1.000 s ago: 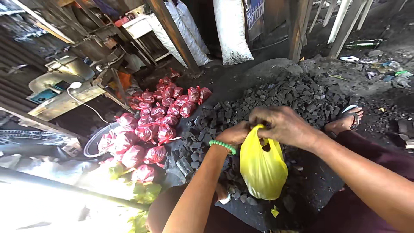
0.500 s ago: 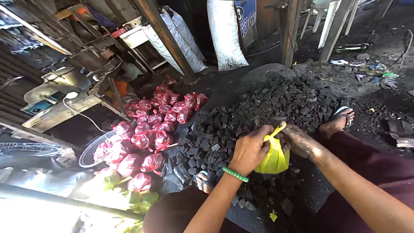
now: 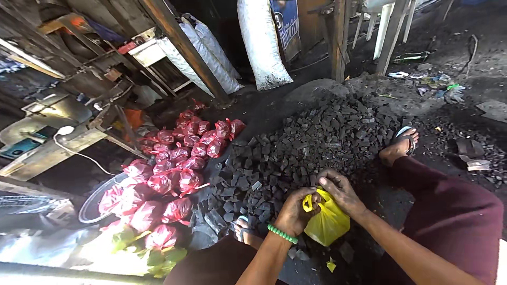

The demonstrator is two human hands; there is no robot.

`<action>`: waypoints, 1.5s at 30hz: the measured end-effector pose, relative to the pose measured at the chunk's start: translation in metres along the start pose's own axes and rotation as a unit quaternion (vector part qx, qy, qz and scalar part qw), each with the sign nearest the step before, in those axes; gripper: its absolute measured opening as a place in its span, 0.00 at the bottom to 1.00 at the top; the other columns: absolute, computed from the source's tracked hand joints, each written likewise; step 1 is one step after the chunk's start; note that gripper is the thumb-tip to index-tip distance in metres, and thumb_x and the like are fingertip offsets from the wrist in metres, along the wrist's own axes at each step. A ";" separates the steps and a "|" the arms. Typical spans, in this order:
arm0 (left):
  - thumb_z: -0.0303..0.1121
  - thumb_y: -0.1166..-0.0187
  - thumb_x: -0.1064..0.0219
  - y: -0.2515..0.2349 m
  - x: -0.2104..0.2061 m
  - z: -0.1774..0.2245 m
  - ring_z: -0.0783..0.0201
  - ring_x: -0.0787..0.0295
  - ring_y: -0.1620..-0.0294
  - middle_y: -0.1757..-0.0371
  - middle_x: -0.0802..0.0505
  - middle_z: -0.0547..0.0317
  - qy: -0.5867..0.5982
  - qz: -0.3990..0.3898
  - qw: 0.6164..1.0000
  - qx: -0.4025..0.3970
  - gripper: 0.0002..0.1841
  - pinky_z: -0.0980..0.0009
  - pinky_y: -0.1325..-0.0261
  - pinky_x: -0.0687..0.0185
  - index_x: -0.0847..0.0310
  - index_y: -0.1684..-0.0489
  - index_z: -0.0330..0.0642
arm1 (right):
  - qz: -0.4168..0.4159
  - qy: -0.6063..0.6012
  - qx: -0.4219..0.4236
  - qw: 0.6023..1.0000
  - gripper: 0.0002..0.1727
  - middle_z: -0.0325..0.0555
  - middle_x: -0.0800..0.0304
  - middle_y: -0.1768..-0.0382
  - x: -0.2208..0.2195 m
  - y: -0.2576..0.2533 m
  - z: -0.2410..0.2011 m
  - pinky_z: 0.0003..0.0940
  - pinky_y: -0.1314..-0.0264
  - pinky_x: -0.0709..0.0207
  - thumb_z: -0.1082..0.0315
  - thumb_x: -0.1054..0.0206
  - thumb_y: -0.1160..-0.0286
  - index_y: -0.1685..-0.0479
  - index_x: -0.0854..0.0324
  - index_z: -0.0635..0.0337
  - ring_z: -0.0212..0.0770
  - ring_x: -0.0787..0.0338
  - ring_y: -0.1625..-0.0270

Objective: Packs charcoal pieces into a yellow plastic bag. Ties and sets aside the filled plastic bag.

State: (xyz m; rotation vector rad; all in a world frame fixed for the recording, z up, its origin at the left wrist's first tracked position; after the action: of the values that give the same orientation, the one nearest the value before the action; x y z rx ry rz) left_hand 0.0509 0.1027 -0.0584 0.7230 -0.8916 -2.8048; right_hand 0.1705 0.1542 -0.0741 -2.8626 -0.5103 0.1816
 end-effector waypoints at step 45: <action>0.24 0.17 0.47 0.034 0.018 -0.022 0.82 0.37 0.89 0.75 0.14 0.66 -0.101 0.005 0.991 -0.090 0.14 0.86 0.85 0.41 0.18 0.42 0.33 | -0.019 0.365 0.268 0.892 0.21 0.44 0.16 0.76 0.033 0.092 -0.011 0.33 0.55 0.18 0.57 0.33 0.20 0.83 0.18 0.57 0.41 0.14 0.65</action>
State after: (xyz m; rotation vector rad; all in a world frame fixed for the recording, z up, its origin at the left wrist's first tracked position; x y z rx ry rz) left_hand 0.0441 0.0590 -0.0617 0.4135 -0.6531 -2.9383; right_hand 0.2328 0.0801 -0.0887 -2.1453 -0.2897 -0.6401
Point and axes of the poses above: each hand's wrist, its own y-axis away from the middle knuckle, its own x-axis out of the back of the hand, z = x × y, the point moved 6 cm from there along -y, towards the middle knuckle
